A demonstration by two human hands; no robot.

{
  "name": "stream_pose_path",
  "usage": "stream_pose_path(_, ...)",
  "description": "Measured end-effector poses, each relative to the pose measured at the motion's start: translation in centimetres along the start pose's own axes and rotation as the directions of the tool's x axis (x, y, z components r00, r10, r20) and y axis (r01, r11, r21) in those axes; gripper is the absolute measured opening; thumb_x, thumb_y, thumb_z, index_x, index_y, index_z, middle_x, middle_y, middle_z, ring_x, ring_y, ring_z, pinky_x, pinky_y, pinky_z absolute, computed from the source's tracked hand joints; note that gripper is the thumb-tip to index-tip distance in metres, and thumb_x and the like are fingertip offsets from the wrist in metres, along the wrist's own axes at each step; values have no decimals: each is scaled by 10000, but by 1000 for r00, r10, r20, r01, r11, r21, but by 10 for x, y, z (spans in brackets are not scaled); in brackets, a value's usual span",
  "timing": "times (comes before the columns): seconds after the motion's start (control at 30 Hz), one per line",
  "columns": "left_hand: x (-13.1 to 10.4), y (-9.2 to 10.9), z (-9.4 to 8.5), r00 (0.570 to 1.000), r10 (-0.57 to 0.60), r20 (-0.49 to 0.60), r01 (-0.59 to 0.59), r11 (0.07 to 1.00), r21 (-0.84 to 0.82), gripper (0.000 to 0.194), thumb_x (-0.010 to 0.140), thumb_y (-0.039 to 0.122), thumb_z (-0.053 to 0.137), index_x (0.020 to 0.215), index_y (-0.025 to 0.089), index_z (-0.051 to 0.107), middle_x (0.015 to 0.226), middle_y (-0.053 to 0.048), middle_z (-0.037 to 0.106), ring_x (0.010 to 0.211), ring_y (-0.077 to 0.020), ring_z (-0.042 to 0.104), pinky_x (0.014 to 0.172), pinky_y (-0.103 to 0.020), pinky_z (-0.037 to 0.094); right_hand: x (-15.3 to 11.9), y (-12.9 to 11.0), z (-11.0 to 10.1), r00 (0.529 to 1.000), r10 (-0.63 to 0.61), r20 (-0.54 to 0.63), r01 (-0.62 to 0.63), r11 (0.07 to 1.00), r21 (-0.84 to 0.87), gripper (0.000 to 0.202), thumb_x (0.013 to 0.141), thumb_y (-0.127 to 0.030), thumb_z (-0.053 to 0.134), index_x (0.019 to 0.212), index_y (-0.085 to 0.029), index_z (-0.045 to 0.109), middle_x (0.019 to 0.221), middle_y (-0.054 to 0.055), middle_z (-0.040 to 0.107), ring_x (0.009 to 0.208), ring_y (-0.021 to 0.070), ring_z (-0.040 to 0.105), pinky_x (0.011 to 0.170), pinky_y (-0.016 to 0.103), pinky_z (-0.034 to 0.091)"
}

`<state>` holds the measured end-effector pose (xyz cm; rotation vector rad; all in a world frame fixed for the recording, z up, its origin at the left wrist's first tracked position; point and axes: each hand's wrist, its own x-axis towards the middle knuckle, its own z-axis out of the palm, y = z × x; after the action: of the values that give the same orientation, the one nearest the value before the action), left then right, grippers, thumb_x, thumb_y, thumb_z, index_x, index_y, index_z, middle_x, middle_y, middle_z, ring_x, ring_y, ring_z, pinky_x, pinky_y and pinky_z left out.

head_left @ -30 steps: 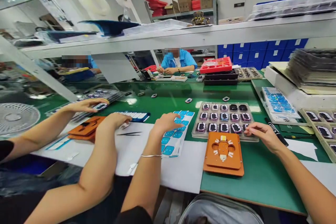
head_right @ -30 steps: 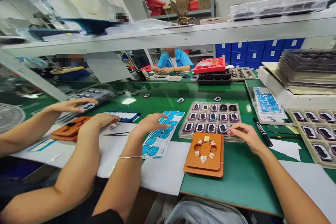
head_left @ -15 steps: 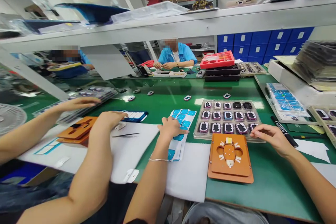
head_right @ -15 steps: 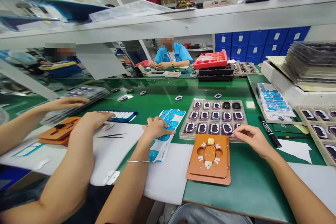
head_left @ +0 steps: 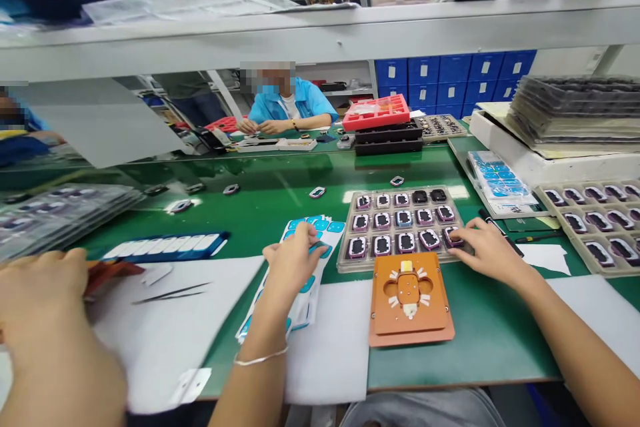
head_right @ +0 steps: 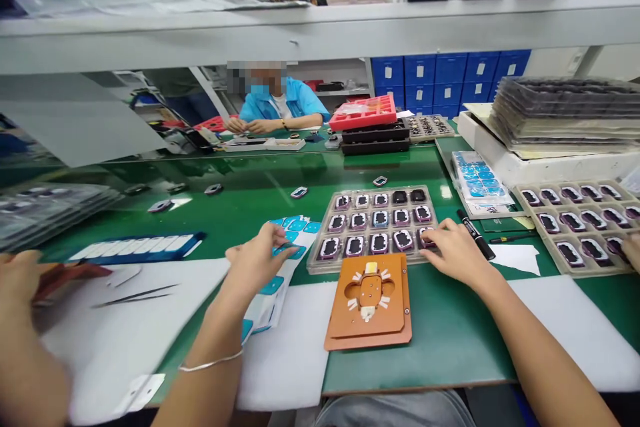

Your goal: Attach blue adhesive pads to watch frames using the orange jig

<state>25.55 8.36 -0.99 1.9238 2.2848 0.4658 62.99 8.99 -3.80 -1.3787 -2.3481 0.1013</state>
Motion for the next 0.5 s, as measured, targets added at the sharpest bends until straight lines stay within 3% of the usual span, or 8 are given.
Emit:
stream_pose_path(0.07, -14, 19, -1, 964, 230, -134, -253, 947, -199, 276, 882, 305, 536, 1147, 230, 539, 1020, -67, 710, 964, -266, 643, 878, -422, 420, 0, 1, 2, 999, -21, 40, 20, 999, 32, 204, 871, -307, 612, 1031, -220, 703, 911, 120, 700, 981, 316, 575, 796, 452, 478)
stream_pose_path(0.1, -21, 30, -1, 903, 382, -197, -425, 862, -275, 257, 903, 304, 527, 1151, 242, 558, 1014, -58, 714, 941, -246, 645, 862, -398, 426, 1, 2, 3, 998, -28, 49, 24, 996, 81, 182, 870, -298, 618, 1012, -228, 706, 910, 110, 702, 968, 302, 579, 794, 440, 486)
stream_pose_path(0.17, -34, 50, 2, 685, 675, -275, -726, 601, -334, 183, 946, 262, 502, 1088, 275, 616, 989, -24, 725, 921, -208, 635, 872, -374, 404, 3, 5, 4, 999, -17, 35, 9, 979, 204, 134, 861, -313, 636, 949, -243, 710, 882, 84, 705, 922, 274, 589, 774, 409, 499)
stream_pose_path(0.23, -41, 66, 8, 442, 845, -301, -879, 339, -336, 208, 959, 165, 480, 1011, 281, 644, 952, 13, 741, 914, -178, 625, 913, -379, 356, 4, 7, 3, 999, 48, -16, -39, 938, 344, 146, 838, -365, 668, 912, -243, 703, 862, 66, 708, 865, 253, 603, 745, 385, 505)
stream_pose_path(0.27, -42, 71, 12, 356, 883, -306, -907, 247, -342, 244, 956, 115, 463, 993, 275, 644, 946, 25, 748, 906, -167, 623, 921, -381, 339, 5, 7, 2, 995, 95, -40, -69, 901, 429, 188, 817, -395, 692, 920, -237, 697, 852, 61, 708, 834, 243, 611, 729, 377, 507)
stream_pose_path(0.3, -42, 75, 16, 301, 902, -310, -917, 185, -352, 268, 950, 78, 446, 982, 263, 638, 956, 28, 753, 898, -159, 623, 925, -380, 331, 5, 5, 1, 988, 146, -56, -95, 845, 526, 241, 793, -419, 717, 939, -229, 690, 845, 55, 706, 808, 231, 620, 718, 367, 510)
stream_pose_path(0.37, -41, 75, 24, 266, 912, -312, -915, 137, -380, 268, 934, 48, 435, 930, 237, 625, 980, 22, 756, 899, -155, 625, 939, -380, 330, 4, -2, -2, 970, 238, -55, -126, 679, 723, 328, 761, -445, 751, 988, -219, 680, 830, 37, 693, 767, 201, 632, 697, 338, 521)
stream_pose_path(0.5, -41, 68, 31, 319, 914, -249, -888, 197, -416, 262, 897, 50, 446, 920, 234, 631, 968, 9, 755, 936, -166, 633, 1024, -411, 299, -1, -24, -8, 952, 300, 59, -166, 345, 924, 354, 748, -474, 776, 994, -231, 704, 831, 10, 672, 694, 154, 640, 684, 313, 555)
